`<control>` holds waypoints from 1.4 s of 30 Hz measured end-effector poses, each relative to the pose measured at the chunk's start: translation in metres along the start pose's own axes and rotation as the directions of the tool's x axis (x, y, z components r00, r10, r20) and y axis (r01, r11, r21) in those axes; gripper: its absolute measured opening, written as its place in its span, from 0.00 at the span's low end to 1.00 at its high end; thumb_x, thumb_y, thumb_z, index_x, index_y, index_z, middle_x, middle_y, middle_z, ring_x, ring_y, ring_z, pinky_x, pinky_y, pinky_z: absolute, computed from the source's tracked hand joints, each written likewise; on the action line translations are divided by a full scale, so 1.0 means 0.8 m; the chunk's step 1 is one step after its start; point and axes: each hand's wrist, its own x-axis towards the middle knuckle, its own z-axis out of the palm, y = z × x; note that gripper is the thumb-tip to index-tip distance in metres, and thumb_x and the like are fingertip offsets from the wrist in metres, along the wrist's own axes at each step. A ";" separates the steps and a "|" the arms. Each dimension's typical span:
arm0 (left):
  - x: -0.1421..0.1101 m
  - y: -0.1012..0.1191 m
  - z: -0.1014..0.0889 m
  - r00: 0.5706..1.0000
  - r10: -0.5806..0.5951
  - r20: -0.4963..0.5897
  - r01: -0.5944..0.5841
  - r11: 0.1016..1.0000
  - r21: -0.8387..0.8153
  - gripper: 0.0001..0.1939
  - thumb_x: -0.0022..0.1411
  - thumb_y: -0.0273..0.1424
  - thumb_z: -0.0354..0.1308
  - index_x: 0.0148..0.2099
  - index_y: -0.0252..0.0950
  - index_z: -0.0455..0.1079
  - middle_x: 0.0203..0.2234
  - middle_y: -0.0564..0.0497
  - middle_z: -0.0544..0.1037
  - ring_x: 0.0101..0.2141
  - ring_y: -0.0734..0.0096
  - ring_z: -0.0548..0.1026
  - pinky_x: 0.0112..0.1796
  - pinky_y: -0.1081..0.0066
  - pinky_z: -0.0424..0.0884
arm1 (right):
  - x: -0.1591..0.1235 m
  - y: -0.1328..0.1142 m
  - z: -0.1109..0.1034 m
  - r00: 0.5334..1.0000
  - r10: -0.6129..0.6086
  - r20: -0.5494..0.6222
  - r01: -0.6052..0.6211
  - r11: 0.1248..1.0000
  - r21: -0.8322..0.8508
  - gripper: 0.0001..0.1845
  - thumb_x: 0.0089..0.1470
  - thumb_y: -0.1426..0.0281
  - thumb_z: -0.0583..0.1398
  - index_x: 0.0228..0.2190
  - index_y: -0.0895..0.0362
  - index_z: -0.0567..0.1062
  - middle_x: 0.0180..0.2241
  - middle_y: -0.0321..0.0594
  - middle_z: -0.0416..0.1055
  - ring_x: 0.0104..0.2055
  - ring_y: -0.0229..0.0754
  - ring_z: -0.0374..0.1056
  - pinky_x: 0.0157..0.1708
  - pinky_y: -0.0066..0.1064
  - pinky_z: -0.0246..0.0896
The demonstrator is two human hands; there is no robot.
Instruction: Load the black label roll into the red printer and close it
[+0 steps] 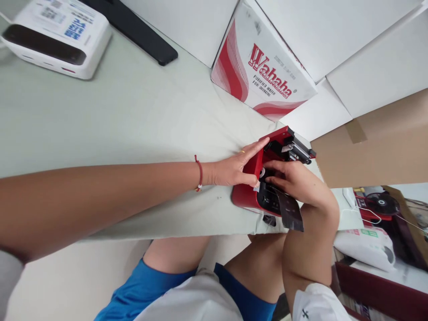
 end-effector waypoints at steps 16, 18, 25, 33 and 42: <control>-0.001 0.000 -0.002 1.000 0.016 -0.006 -0.016 1.000 0.008 0.65 0.59 0.40 0.72 0.86 0.49 0.35 0.86 0.49 0.37 0.84 0.43 0.35 0.81 0.42 0.38 | -0.066 0.013 0.029 0.881 -0.110 -0.460 0.219 0.957 0.191 0.11 0.71 0.66 0.65 0.49 0.50 0.88 0.41 0.37 0.88 0.35 0.38 0.81 0.38 0.29 0.77; -0.002 0.003 -0.003 1.000 0.008 0.007 -0.008 1.000 0.025 0.65 0.60 0.41 0.71 0.86 0.48 0.34 0.86 0.48 0.36 0.84 0.44 0.35 0.81 0.42 0.37 | -0.061 0.015 0.043 0.639 -0.009 -0.769 0.291 0.928 0.231 0.08 0.70 0.68 0.66 0.44 0.51 0.89 0.38 0.37 0.86 0.31 0.37 0.77 0.35 0.30 0.74; 0.001 -0.017 0.000 0.999 0.046 -0.013 -0.046 0.999 0.000 0.66 0.61 0.45 0.71 0.86 0.50 0.31 0.86 0.52 0.33 0.84 0.42 0.36 0.81 0.42 0.37 | -0.008 0.072 0.060 0.352 0.037 -0.935 0.171 0.980 0.103 0.27 0.76 0.54 0.59 0.69 0.48 0.76 0.68 0.47 0.74 0.74 0.54 0.68 0.75 0.58 0.61; 0.001 -0.020 -0.002 0.998 0.040 -0.051 -0.041 0.998 -0.036 0.60 0.68 0.60 0.62 0.86 0.56 0.28 0.86 0.58 0.32 0.84 0.45 0.36 0.81 0.42 0.38 | -0.016 0.075 0.080 0.359 0.157 -0.920 0.378 0.877 0.297 0.25 0.76 0.51 0.58 0.50 0.53 0.89 0.47 0.46 0.86 0.53 0.52 0.83 0.57 0.50 0.77; -0.004 0.013 -0.001 0.992 0.088 -0.088 -0.080 0.992 0.096 0.38 0.77 0.64 0.44 0.75 0.51 0.68 0.79 0.49 0.63 0.84 0.49 0.41 0.81 0.44 0.43 | -0.064 0.073 0.109 0.562 -0.010 -0.827 0.426 0.861 0.279 0.25 0.77 0.54 0.55 0.51 0.50 0.89 0.55 0.45 0.85 0.66 0.57 0.78 0.74 0.65 0.63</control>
